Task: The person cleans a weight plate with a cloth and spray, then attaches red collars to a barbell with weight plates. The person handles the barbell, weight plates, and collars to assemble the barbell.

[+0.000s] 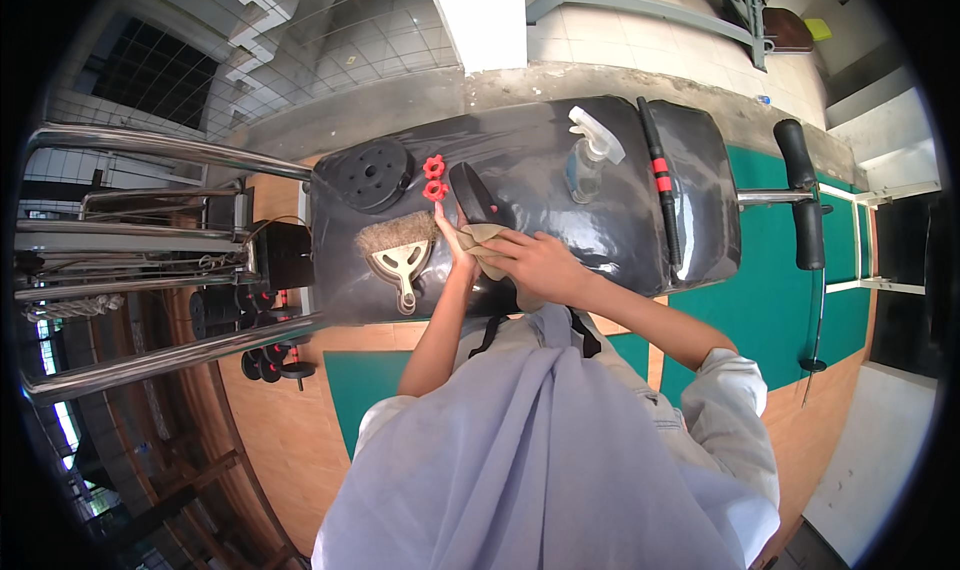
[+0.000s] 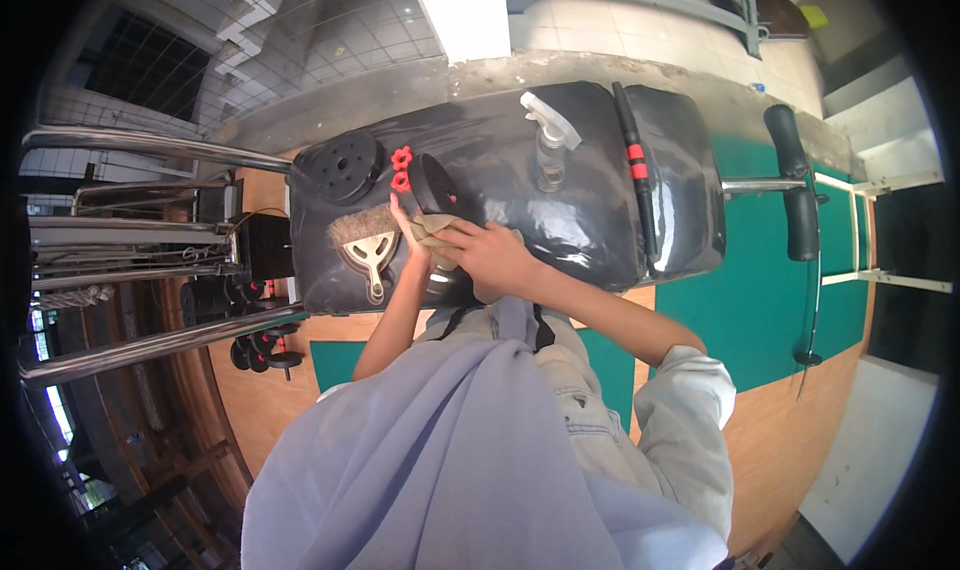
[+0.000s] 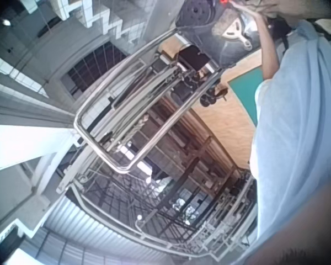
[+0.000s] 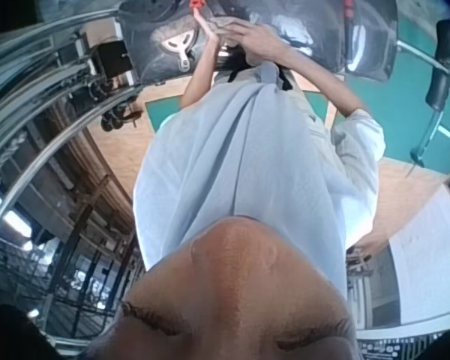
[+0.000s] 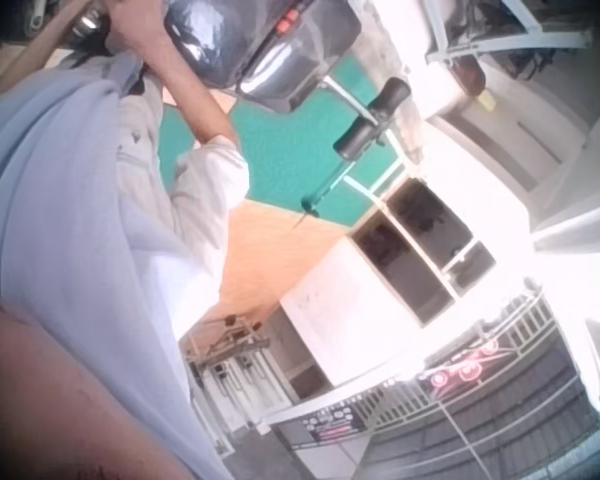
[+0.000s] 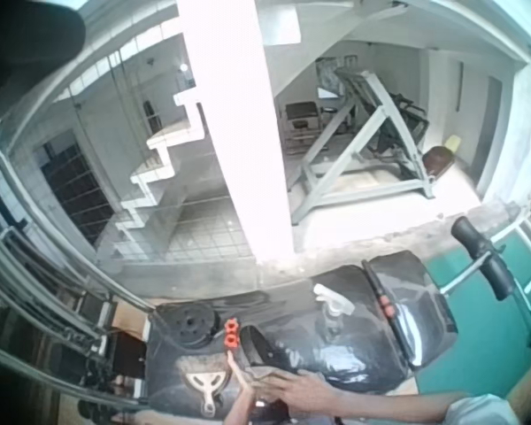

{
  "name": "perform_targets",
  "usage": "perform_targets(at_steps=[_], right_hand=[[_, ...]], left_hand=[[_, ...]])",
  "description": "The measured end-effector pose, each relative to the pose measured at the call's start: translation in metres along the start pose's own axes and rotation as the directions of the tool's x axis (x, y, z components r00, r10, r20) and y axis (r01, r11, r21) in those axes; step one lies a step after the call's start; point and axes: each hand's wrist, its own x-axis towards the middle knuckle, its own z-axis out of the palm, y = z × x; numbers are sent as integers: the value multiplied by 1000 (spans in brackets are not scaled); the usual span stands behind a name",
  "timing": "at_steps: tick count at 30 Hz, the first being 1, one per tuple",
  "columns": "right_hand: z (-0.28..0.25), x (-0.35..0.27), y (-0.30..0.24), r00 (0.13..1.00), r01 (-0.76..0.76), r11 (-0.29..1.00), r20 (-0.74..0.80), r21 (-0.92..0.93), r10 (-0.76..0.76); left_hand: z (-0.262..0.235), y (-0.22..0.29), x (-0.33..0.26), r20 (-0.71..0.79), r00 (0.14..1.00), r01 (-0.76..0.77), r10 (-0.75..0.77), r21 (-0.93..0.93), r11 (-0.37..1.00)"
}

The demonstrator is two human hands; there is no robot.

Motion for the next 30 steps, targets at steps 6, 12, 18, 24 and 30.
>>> perform_targets(at_steps=[6, 12, 18, 24, 30], right_hand=[[2, 27, 7, 939, -86, 991, -342, -102, 46], [43, -23, 1, 984, -44, 974, -175, -222, 5], [65, -29, -10, 825, -260, 948, -468, 182, 316], [31, -5, -14, 668, -191, 772, -496, 607, 555], [-4, 7, 14, 637, 26, 470, -377, 882, 672]], left_hand=[[9, -4, 2, -72, 954, -287, 292, 70, 955], [10, 7, 10, -208, 975, -137, 78, -289, 948], [52, 25, -13, 36, 955, -224, 295, -564, 795], [71, 51, -34, 275, 881, -130, 385, -641, 756], [59, 75, -59, 361, 826, -228, 434, -490, 841]])
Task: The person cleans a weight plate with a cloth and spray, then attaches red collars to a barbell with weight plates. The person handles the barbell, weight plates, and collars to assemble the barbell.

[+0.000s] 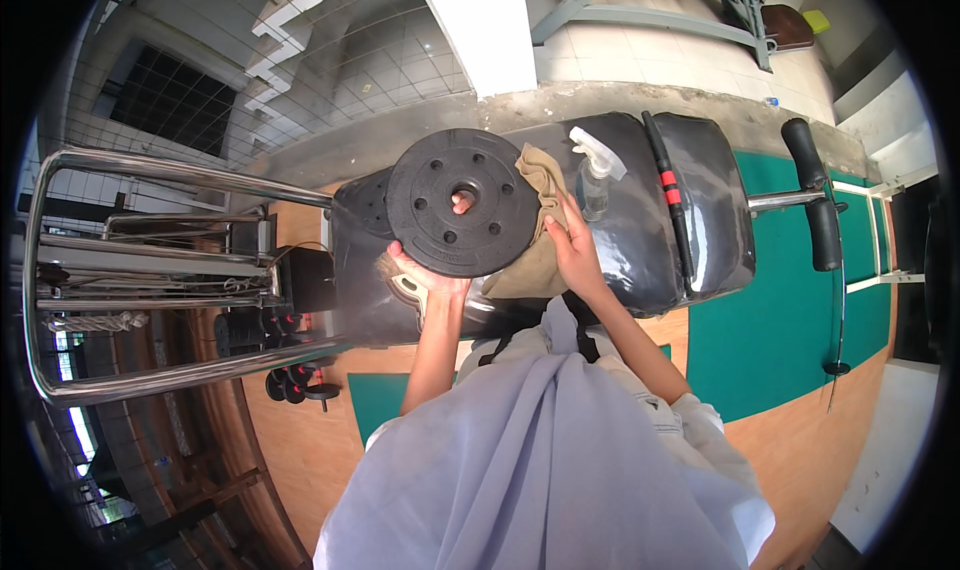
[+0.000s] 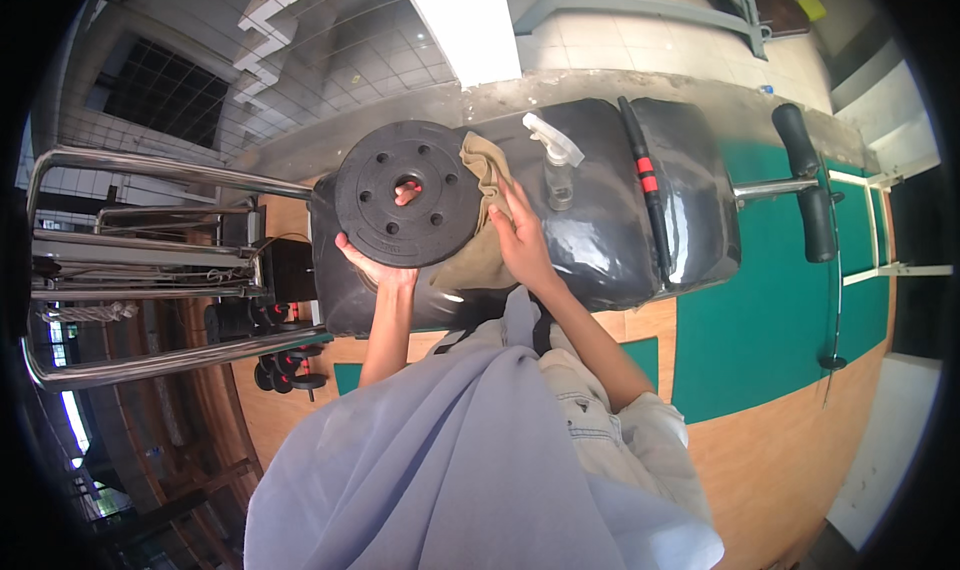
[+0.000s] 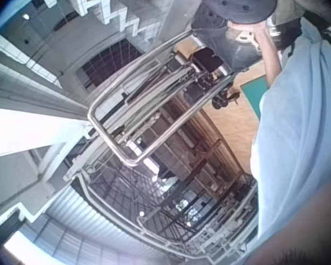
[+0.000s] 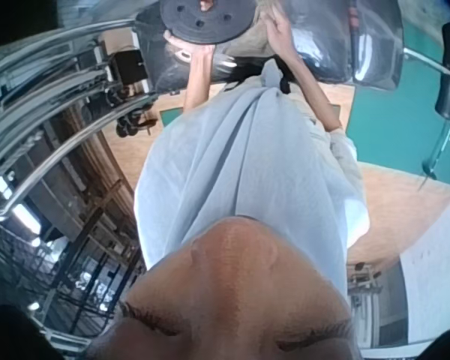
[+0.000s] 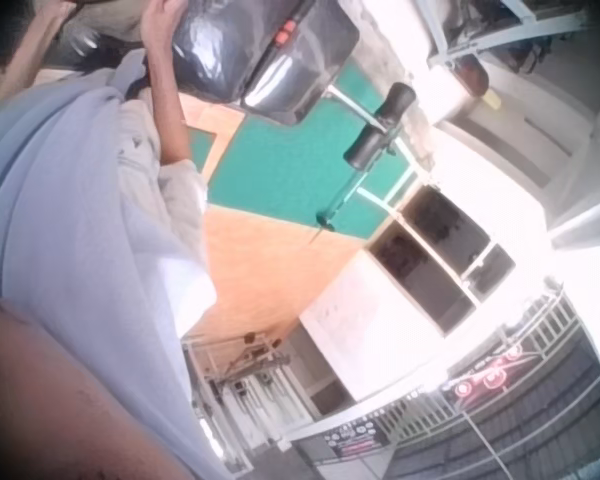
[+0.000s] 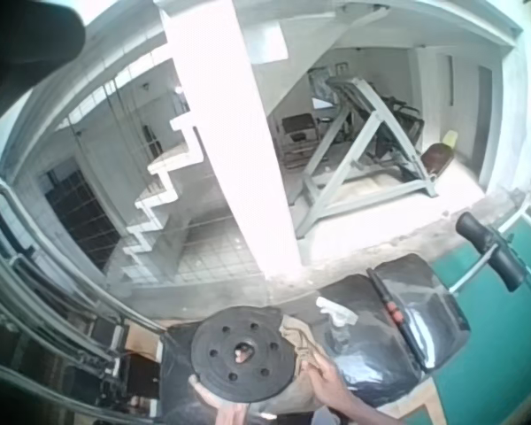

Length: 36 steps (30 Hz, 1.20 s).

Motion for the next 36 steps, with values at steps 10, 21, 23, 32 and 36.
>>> perform_targets(at_steps=[10, 21, 23, 32, 36], right_hand=[[-19, 86, -70, 823, 104, 965, 566, -240, 52], [6, 74, -51, 815, 478, 777, 536, -411, -218], [-5, 76, -25, 897, 267, 861, 438, -433, -58], [-29, 17, 100, 863, 218, 523, 413, -824, 290], [-45, -10, 113, 933, 353, 523, 331, -776, -140]], left_hand=[[-8, 37, -40, 137, 912, 337, -387, 285, 897], [-24, 27, -42, -209, 878, 471, -431, 543, 695], [-32, 28, -39, -20, 888, 426, -459, 409, 807], [-56, 41, -10, -42, 982, 188, -184, 139, 972], [-45, 33, 6, -64, 989, 137, -130, 120, 983]])
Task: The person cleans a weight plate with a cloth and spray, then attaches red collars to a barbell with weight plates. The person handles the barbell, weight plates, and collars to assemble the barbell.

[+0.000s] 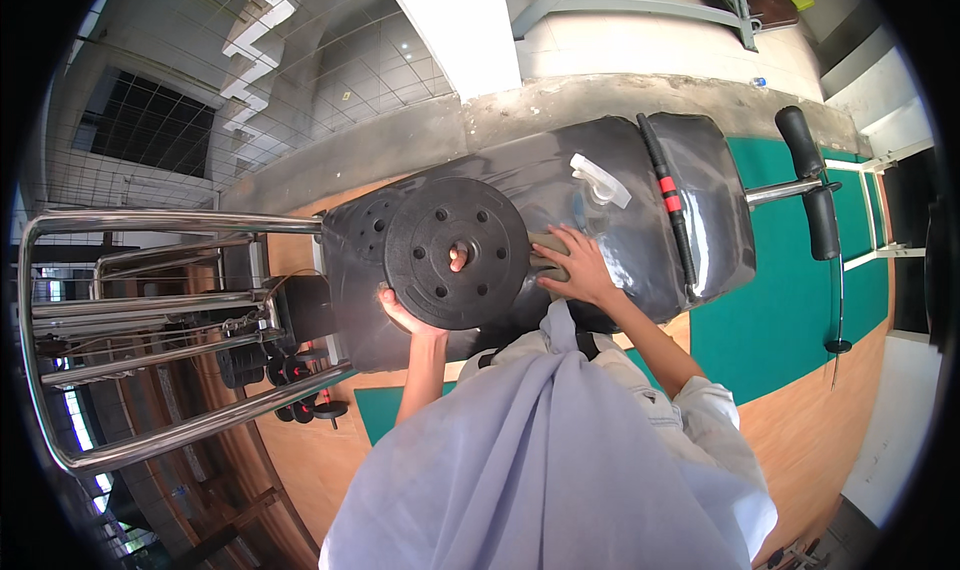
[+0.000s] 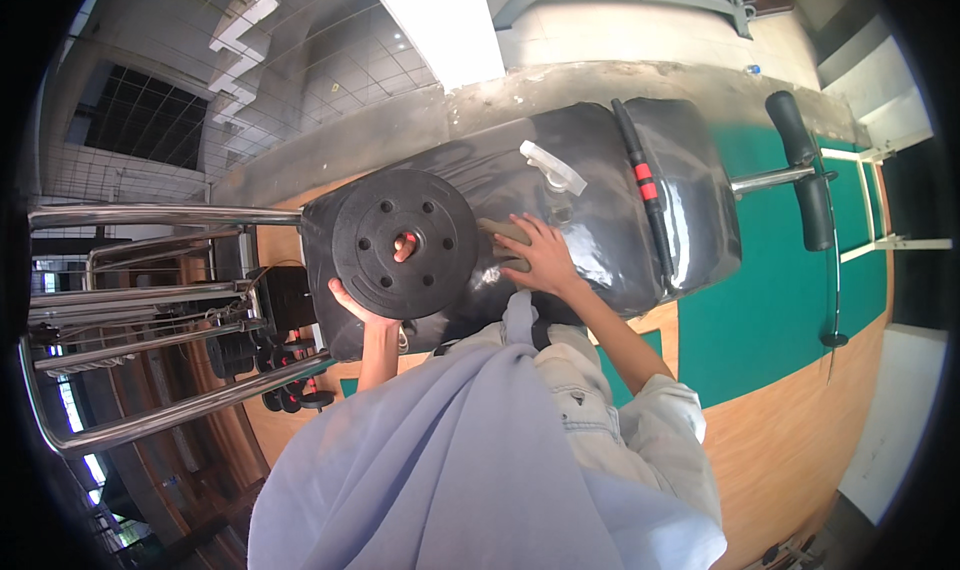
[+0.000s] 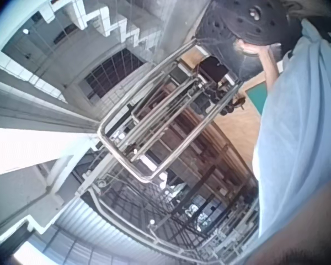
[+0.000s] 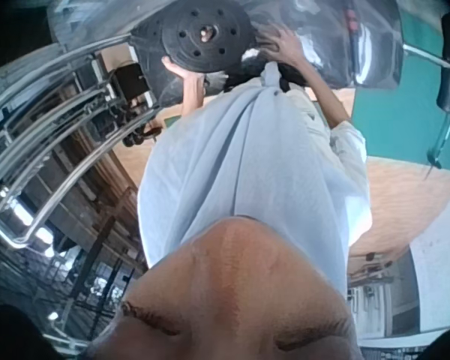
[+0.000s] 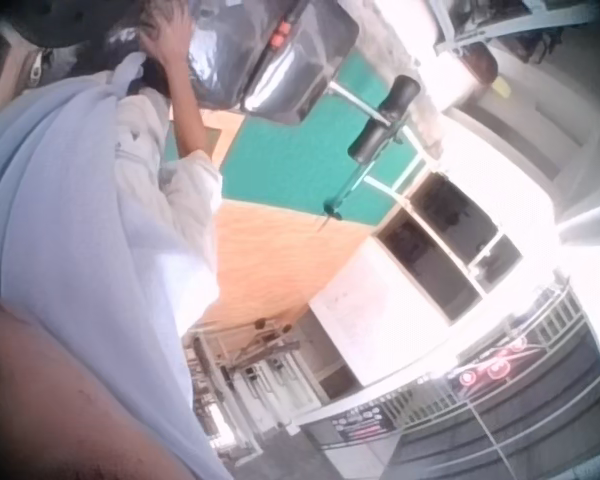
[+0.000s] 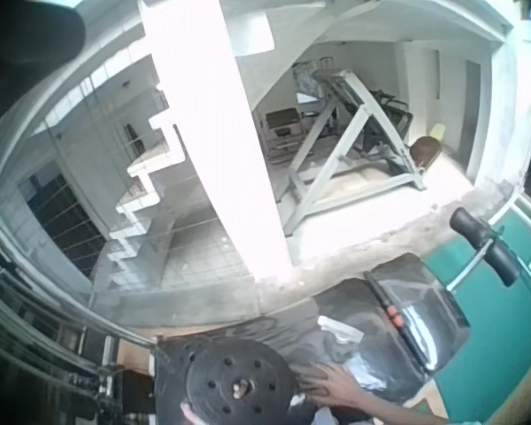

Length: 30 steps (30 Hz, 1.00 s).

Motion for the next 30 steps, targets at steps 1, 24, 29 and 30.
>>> perform_targets(at_steps=[1, 24, 29, 30], right_hand=[[-2, -6, 1, 993, -59, 998, -100, 24, 61], [-130, 121, -48, 871, -232, 773, 480, 591, -105], [-133, 115, -77, 876, -154, 768, 445, 621, -184], [-133, 115, -81, 891, -147, 762, 419, 630, -174]], left_hand=[[3, 0, 2, 86, 996, -13, 16, -33, 999], [-9, -13, 8, -80, 996, -32, 23, -101, 994], [-9, -17, 3, -216, 976, -37, 32, -19, 999], [-10, -18, 3, -232, 972, -31, 28, -8, 999]])
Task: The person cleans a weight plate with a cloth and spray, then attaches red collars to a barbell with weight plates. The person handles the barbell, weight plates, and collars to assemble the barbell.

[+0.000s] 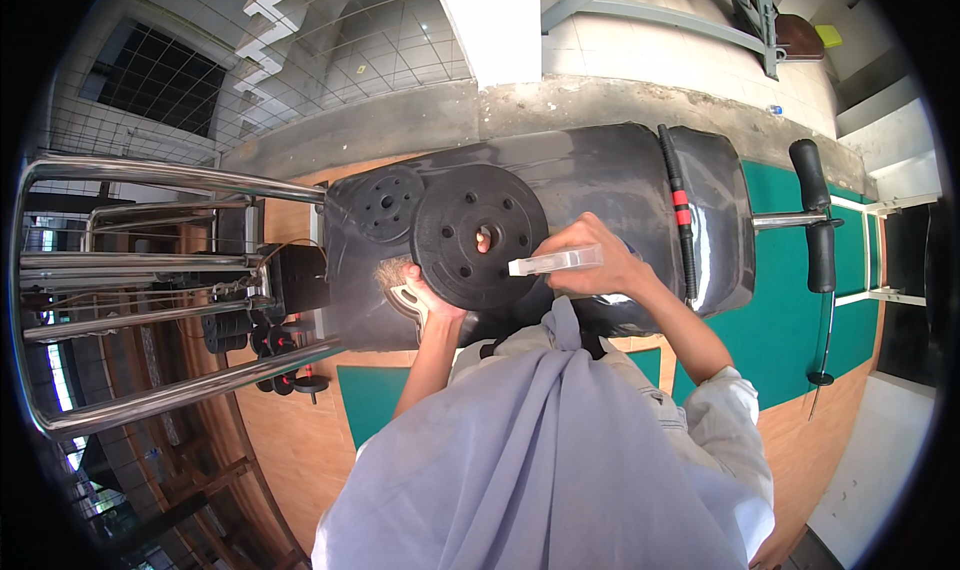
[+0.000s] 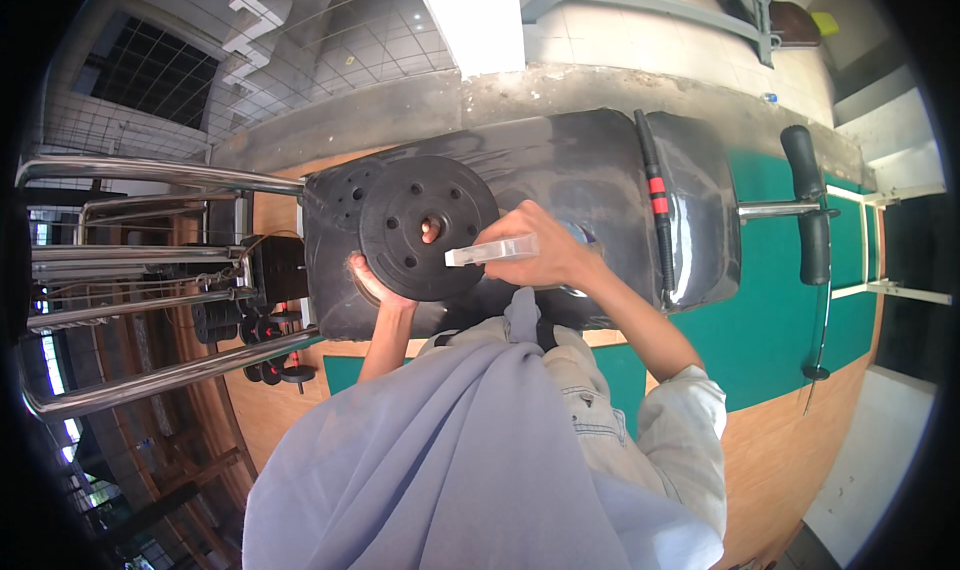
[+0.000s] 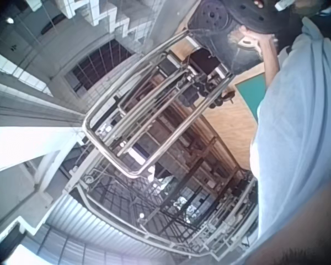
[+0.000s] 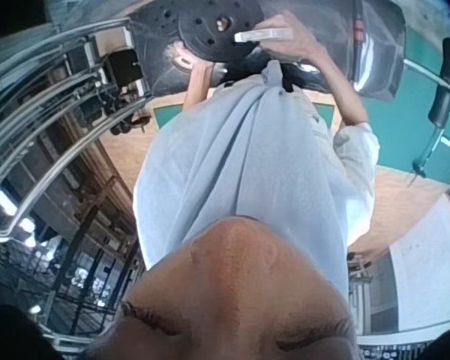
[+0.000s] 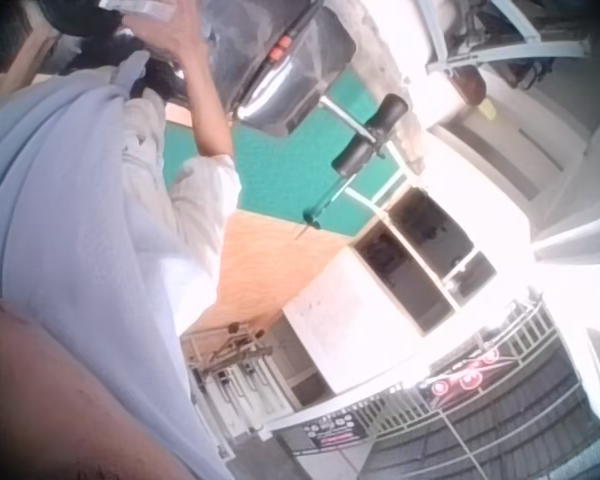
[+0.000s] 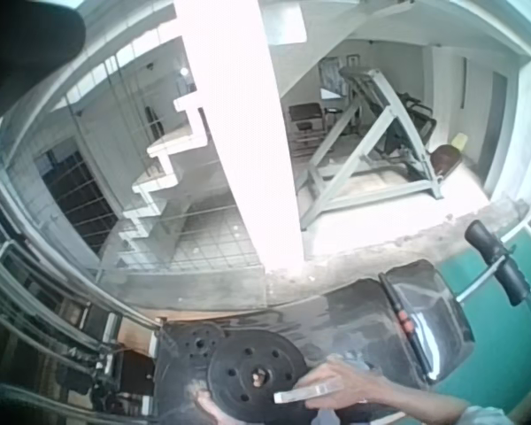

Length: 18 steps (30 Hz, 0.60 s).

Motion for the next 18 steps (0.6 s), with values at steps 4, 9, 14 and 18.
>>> perform_targets(at_steps=[4, 9, 14, 18], right_hand=[[3, 4, -5, 999, 0, 999, -53, -34, -2], [0, 11, 0, 990, -15, 1000, -138, 27, 19], [-11, 7, 18, 955, -102, 991, -270, 92, 123], [-17, -11, 31, 941, -233, 971, -261, -45, 213]], left_hand=[[-4, -2, 3, 245, 961, 147, -126, -69, 987], [-11, -6, 1, 95, 994, 55, -61, 67, 996], [-18, -7, 0, 99, 993, 66, -67, 18, 998], [-16, -4, 1, 111, 992, 74, -66, -66, 995]])
